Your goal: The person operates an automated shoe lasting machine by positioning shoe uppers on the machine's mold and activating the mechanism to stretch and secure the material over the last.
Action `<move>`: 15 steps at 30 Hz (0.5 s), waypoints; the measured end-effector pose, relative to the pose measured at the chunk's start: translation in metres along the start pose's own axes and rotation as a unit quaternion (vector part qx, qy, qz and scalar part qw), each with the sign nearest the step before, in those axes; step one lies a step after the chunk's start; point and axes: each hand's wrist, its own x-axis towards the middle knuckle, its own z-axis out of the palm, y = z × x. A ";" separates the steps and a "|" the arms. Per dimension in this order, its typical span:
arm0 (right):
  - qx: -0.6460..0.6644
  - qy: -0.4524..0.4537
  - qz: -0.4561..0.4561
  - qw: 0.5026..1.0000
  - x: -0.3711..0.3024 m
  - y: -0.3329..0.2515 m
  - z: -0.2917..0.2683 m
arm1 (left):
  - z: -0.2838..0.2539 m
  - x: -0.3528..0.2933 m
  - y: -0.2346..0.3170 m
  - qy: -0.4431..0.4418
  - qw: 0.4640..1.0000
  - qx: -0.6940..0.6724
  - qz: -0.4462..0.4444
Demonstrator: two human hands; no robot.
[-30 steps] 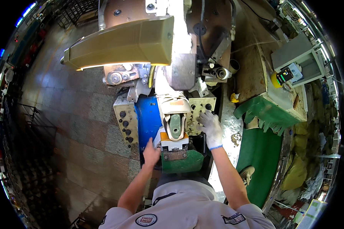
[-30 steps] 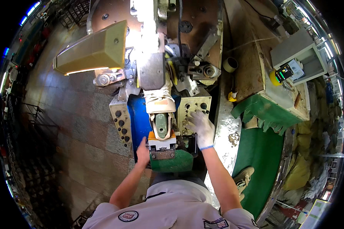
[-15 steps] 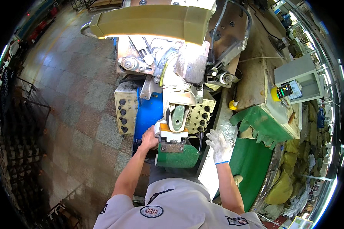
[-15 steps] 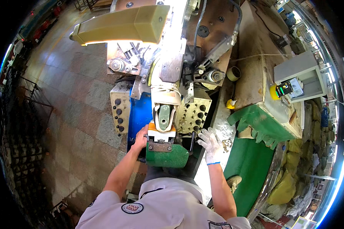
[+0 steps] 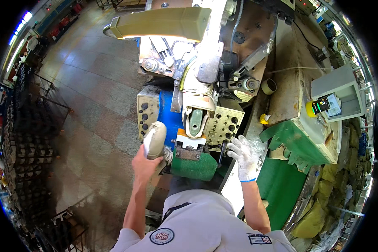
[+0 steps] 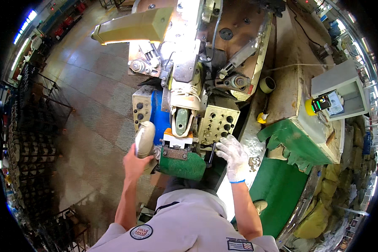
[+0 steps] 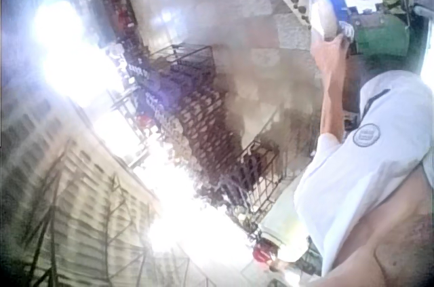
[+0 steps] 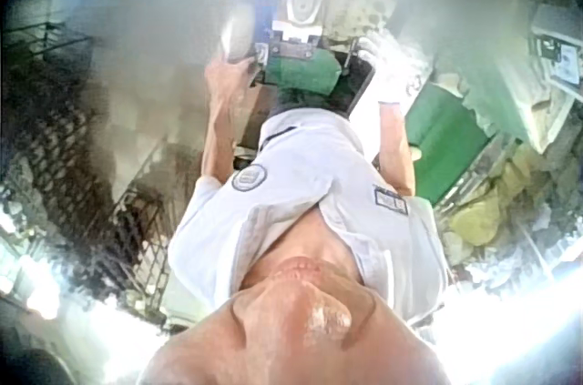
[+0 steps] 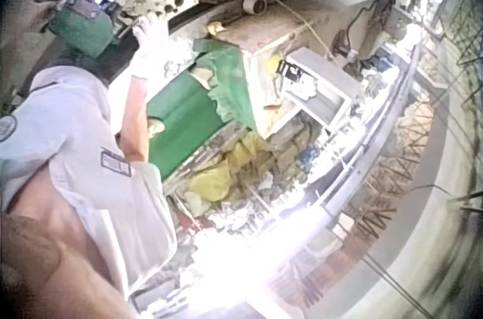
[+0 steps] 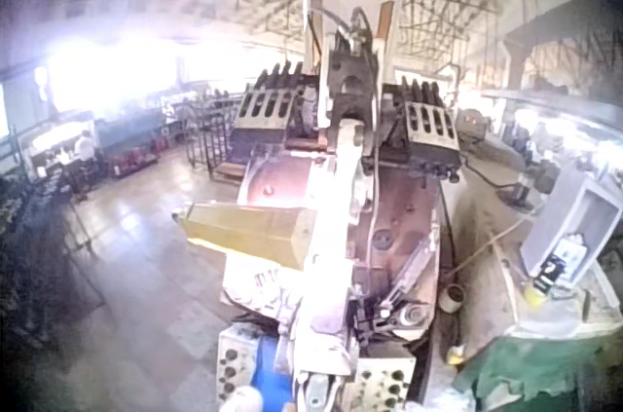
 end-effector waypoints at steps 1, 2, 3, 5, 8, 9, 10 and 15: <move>-0.039 -0.022 -0.011 0.999 -0.005 -0.007 0.016 | -0.020 -0.007 0.018 0.009 1.000 0.006 -0.001; -0.073 -0.054 -0.015 0.996 -0.010 -0.014 0.033 | -0.038 -0.014 0.035 0.020 1.000 0.012 0.001; -0.022 -0.072 -0.005 0.997 -0.018 -0.018 0.054 | -0.055 -0.021 0.053 0.023 1.000 0.014 0.000; -0.079 -0.134 -0.017 0.988 -0.032 -0.029 0.093 | -0.077 -0.035 0.092 0.038 0.997 0.041 0.055; -0.135 -0.221 -0.120 0.958 -0.048 -0.051 0.137 | -0.078 -0.060 0.152 0.054 0.983 0.063 0.163; -0.085 -0.238 -0.130 0.959 -0.052 -0.056 0.148 | -0.067 -0.071 0.173 0.066 0.970 0.089 0.215; -0.051 -0.183 -0.122 0.974 -0.055 -0.061 0.156 | -0.057 -0.078 0.193 0.075 0.953 0.107 0.274; 0.071 -0.091 -0.150 0.982 -0.040 -0.107 0.080 | -0.018 -0.098 0.253 -0.009 0.893 0.077 0.444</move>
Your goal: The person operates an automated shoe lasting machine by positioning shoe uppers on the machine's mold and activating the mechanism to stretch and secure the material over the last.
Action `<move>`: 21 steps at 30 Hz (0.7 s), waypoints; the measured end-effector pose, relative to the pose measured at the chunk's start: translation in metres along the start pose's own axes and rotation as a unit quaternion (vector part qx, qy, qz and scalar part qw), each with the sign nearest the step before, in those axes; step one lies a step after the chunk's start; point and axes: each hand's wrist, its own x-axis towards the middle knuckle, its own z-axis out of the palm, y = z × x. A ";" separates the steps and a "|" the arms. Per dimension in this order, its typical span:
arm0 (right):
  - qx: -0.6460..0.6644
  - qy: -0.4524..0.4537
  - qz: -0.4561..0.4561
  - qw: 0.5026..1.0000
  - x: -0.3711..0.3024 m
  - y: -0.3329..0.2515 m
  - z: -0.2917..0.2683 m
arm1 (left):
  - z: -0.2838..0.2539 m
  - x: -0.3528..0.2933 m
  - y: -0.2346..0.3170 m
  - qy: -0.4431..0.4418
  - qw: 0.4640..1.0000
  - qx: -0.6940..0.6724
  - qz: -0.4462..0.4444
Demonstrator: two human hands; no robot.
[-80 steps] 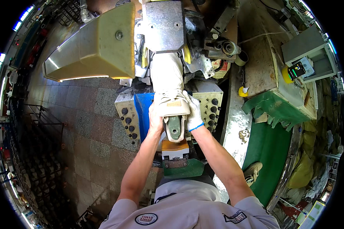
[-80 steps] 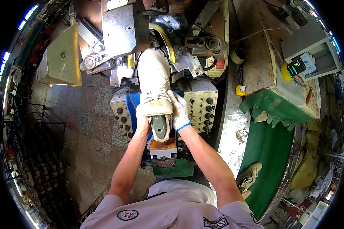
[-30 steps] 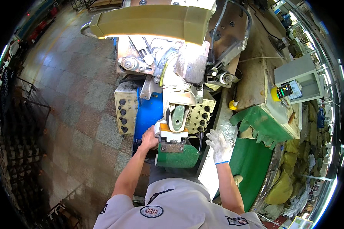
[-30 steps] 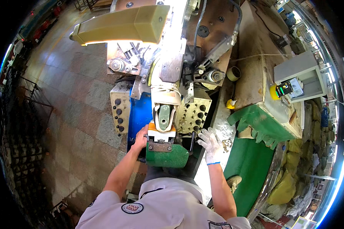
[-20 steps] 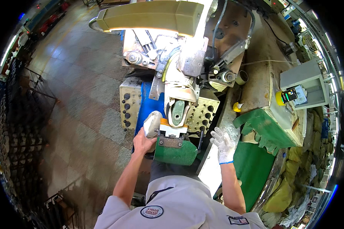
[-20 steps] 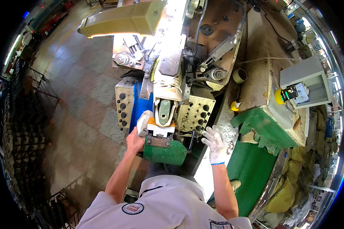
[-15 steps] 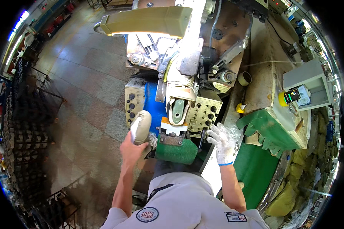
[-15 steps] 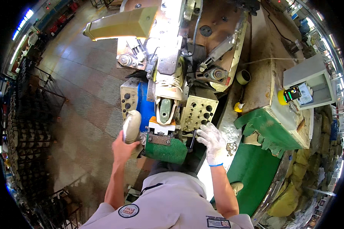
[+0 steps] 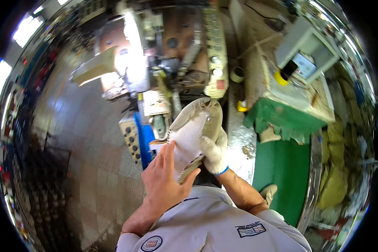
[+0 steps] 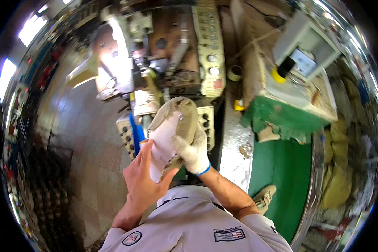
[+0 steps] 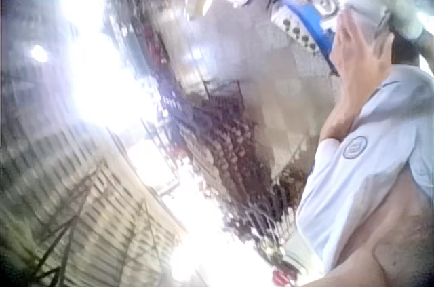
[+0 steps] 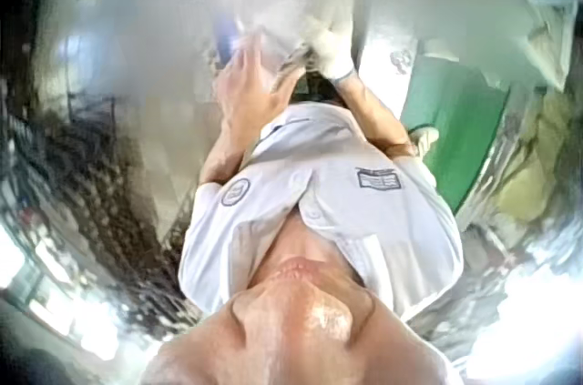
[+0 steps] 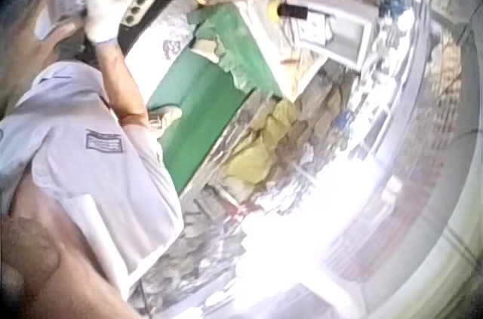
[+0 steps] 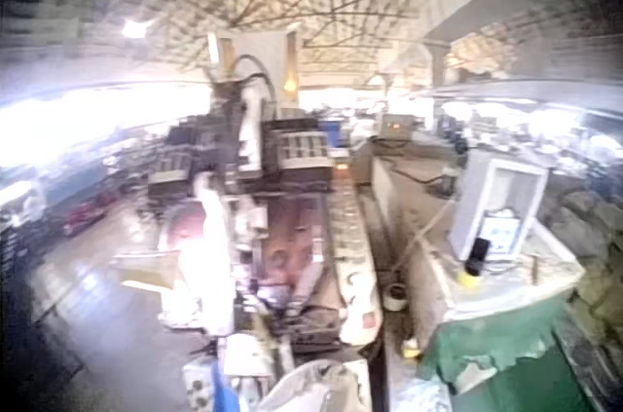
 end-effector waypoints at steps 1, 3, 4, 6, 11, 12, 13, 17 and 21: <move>0.008 0.027 -0.004 1.000 -0.004 -0.006 -0.022 | 0.009 0.007 -0.002 -0.002 0.997 -0.067 0.023; 0.049 0.084 -0.003 0.995 -0.014 -0.013 -0.062 | 0.037 0.021 0.000 0.001 0.965 -0.259 -0.041; 0.063 0.095 0.004 0.993 -0.021 -0.018 -0.082 | 0.052 0.031 -0.002 -0.054 0.928 -0.348 -0.123; 0.059 0.103 -0.006 0.993 -0.040 -0.027 -0.113 | 0.089 0.060 0.003 -0.119 0.851 -0.462 -0.219; 0.016 0.100 0.005 0.995 -0.080 -0.033 -0.150 | 0.167 0.117 0.045 -0.407 0.713 -0.536 -0.196; 0.007 0.097 0.006 0.995 -0.086 -0.032 -0.154 | 0.182 0.123 0.057 -0.482 0.639 -0.546 -0.248; 0.013 0.104 0.009 0.994 -0.092 -0.029 -0.160 | 0.195 0.122 0.070 -0.532 0.589 -0.545 -0.268; 0.024 0.129 0.007 0.991 -0.112 -0.012 -0.178 | 0.224 0.109 0.091 -0.627 0.530 -0.474 -0.319; 0.051 0.152 0.002 0.987 -0.137 0.008 -0.193 | 0.244 0.084 0.090 -0.650 0.486 -0.462 -0.357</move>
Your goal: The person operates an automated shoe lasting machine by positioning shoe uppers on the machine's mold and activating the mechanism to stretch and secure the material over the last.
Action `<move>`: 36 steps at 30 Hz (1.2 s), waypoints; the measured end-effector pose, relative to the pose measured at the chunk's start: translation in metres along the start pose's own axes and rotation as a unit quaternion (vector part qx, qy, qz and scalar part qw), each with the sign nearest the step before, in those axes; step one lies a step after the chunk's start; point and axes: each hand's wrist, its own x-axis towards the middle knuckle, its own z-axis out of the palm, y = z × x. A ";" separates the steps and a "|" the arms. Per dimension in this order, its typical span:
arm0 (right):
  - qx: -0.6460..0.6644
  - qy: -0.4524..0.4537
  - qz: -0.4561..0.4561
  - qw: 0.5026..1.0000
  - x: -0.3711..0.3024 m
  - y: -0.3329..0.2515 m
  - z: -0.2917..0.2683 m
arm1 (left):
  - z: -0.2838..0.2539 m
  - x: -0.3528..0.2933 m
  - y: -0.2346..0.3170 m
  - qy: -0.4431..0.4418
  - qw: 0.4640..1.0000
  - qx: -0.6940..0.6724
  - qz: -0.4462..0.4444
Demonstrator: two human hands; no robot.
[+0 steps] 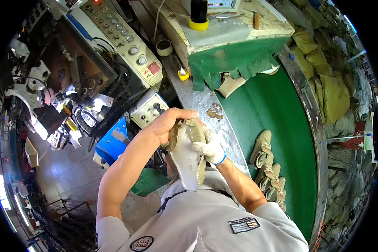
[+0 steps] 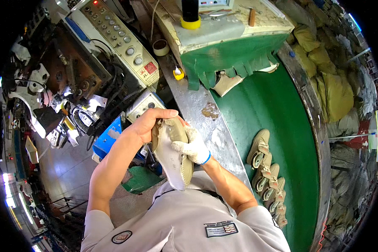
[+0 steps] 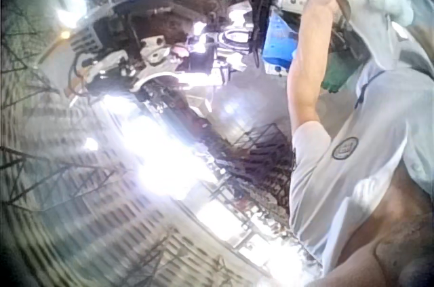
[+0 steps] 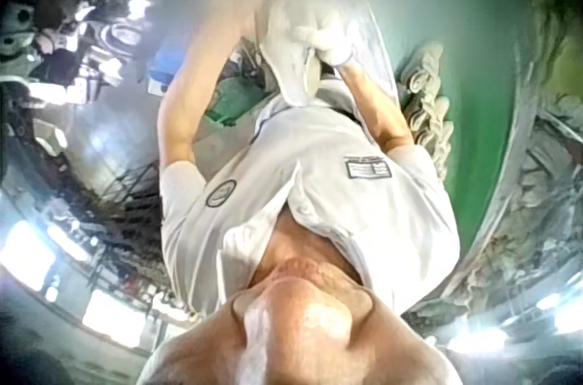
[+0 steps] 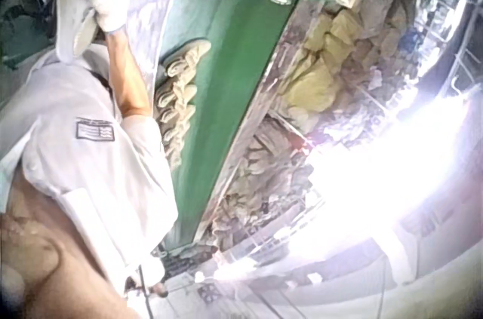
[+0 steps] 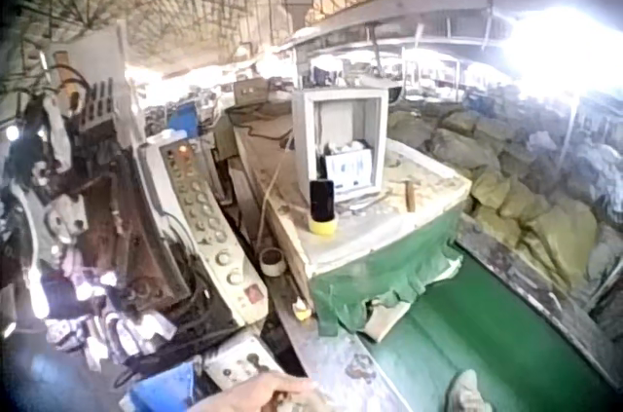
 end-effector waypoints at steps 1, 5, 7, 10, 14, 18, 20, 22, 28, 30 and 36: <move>0.010 0.000 0.000 1.000 -0.004 0.005 -0.004 | -0.001 0.004 -0.006 -0.001 1.000 -0.009 -0.007; 0.011 -0.007 0.045 0.999 -0.011 0.017 -0.022 | -0.003 0.017 -0.028 -0.022 0.999 0.008 0.022; 0.007 -0.011 0.058 0.998 -0.013 0.020 -0.030 | -0.003 0.019 -0.034 -0.029 0.998 0.033 0.048; 0.012 -0.014 0.078 0.997 -0.014 0.024 -0.037 | -0.002 0.019 -0.039 -0.043 0.994 0.065 0.076; 0.007 -0.012 0.090 0.996 -0.015 0.027 -0.044 | -0.002 0.019 -0.042 -0.042 0.992 0.083 0.079; -0.014 -0.009 0.086 0.996 -0.017 0.028 -0.043 | -0.005 0.014 -0.046 -0.067 0.987 0.102 0.103; -0.030 -0.013 0.104 0.994 -0.019 0.028 -0.041 | -0.008 0.011 -0.049 -0.072 0.985 0.112 0.113; -0.042 -0.015 0.114 0.992 -0.020 0.027 -0.040 | -0.011 0.007 -0.050 -0.080 0.982 0.117 0.127; -0.048 -0.064 0.128 0.989 -0.020 0.029 -0.041 | -0.019 -0.002 -0.055 -0.077 0.975 0.140 0.154; 0.008 -0.044 0.129 0.991 -0.017 0.032 -0.036 | -0.022 -0.004 -0.057 -0.070 0.975 0.145 0.156; 0.066 0.042 0.168 0.983 -0.001 0.020 -0.014 | -0.029 -0.008 -0.065 -0.030 0.966 0.180 0.185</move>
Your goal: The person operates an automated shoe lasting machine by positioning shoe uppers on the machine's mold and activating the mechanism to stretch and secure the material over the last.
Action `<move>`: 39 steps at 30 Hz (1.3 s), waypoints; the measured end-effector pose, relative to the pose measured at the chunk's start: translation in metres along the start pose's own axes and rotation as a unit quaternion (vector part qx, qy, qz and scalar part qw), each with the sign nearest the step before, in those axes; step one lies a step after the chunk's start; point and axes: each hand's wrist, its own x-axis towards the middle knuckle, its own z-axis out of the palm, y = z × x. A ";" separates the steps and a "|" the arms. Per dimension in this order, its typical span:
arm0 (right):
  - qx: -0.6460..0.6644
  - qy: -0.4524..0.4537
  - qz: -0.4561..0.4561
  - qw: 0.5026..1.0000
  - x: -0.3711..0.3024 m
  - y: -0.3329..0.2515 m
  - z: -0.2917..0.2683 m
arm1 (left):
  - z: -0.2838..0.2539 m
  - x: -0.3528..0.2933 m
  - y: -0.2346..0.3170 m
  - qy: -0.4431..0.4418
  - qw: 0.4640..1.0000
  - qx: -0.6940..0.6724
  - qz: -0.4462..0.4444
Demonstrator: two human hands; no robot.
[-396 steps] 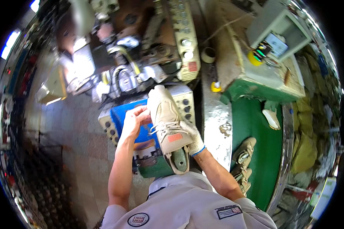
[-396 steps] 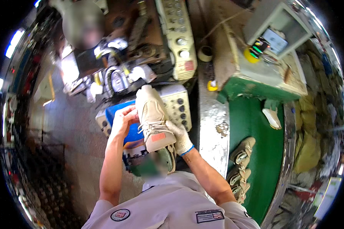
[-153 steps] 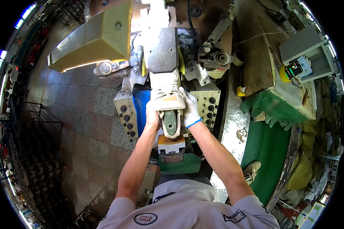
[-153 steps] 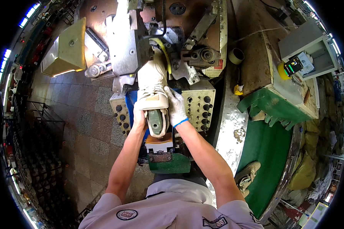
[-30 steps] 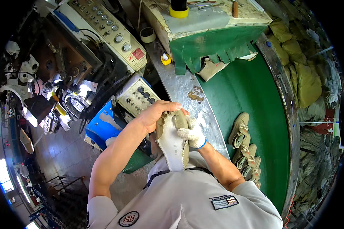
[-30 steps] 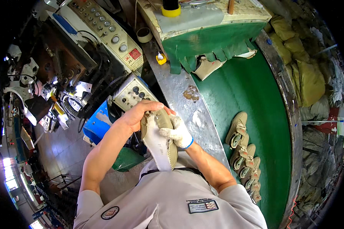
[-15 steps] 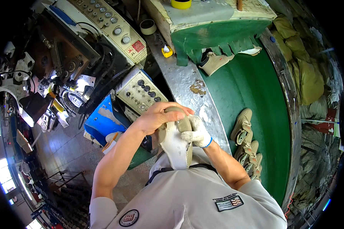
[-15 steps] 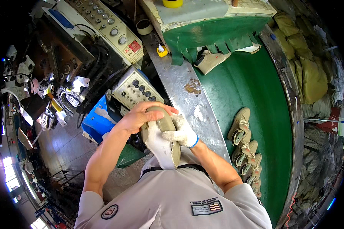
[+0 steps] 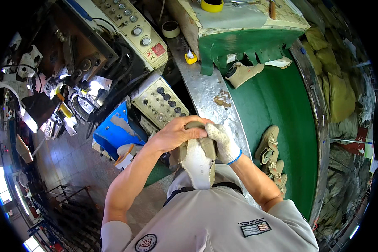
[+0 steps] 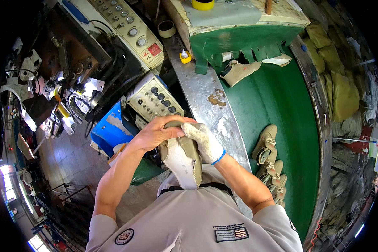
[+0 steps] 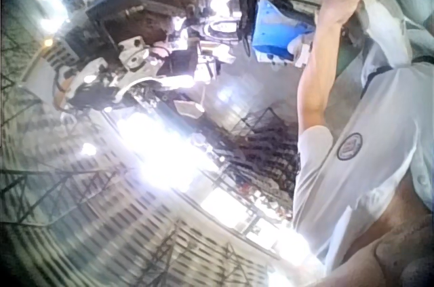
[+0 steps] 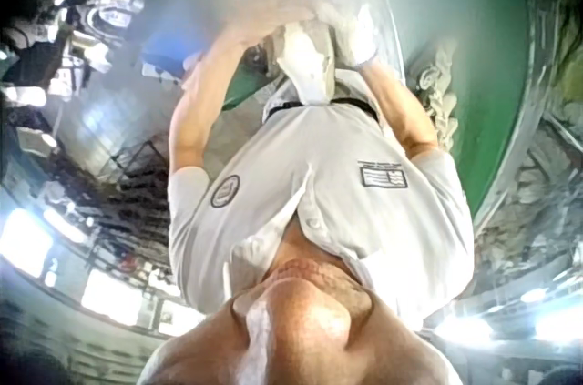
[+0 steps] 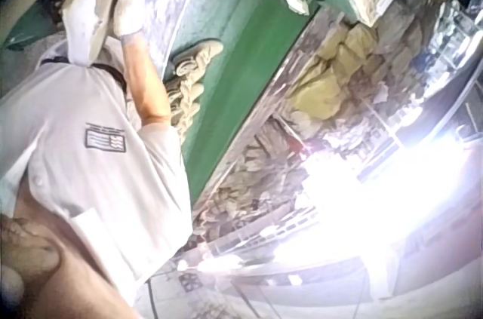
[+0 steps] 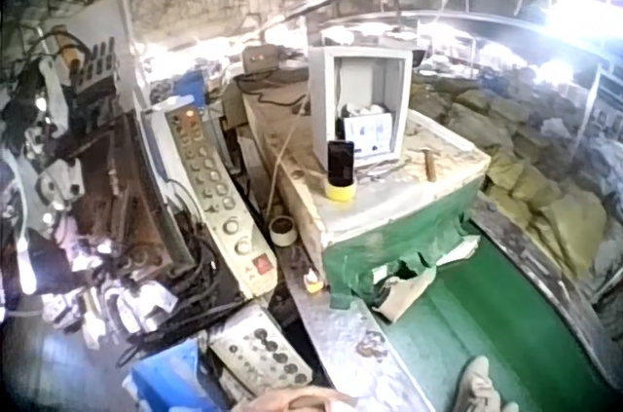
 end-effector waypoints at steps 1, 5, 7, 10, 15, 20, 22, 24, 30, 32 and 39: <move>0.002 -0.009 0.004 1.000 0.000 -0.005 0.002 | 0.000 -0.001 0.000 0.008 1.000 0.004 -0.011; -0.010 0.024 0.033 0.999 0.003 -0.012 0.009 | 0.001 -0.005 0.001 0.025 0.999 0.031 -0.032; -0.015 0.021 0.016 1.000 0.004 -0.012 0.011 | 0.002 -0.007 0.000 0.033 0.998 0.042 -0.030; -0.029 0.008 -0.001 1.000 0.004 -0.014 0.016 | 0.001 -0.008 -0.004 0.031 0.999 0.040 -0.013; -0.057 -0.003 -0.027 0.998 0.002 -0.025 0.025 | -0.004 -0.002 -0.014 -0.017 0.957 -0.287 -0.038; -0.078 0.032 -0.043 0.996 0.003 -0.028 0.024 | -0.001 -0.002 -0.014 -0.020 0.985 -0.173 0.006; -0.077 0.034 -0.036 0.996 0.002 -0.028 0.022 | 0.002 -0.002 -0.012 -0.015 0.986 -0.167 0.017; -0.104 0.024 -0.019 0.994 0.000 -0.029 0.020 | 0.003 -0.002 -0.009 -0.010 0.988 -0.153 0.019; -0.087 0.019 -0.015 0.996 0.003 -0.034 0.021 | -0.001 0.001 -0.014 -0.005 0.994 -0.105 0.044; -0.094 0.017 0.007 0.995 0.006 -0.037 0.021 | -0.003 0.001 -0.019 0.008 0.995 -0.089 0.046; -0.104 0.057 0.002 0.993 0.008 -0.037 0.024 | -0.002 0.002 -0.034 0.056 0.993 -0.088 0.054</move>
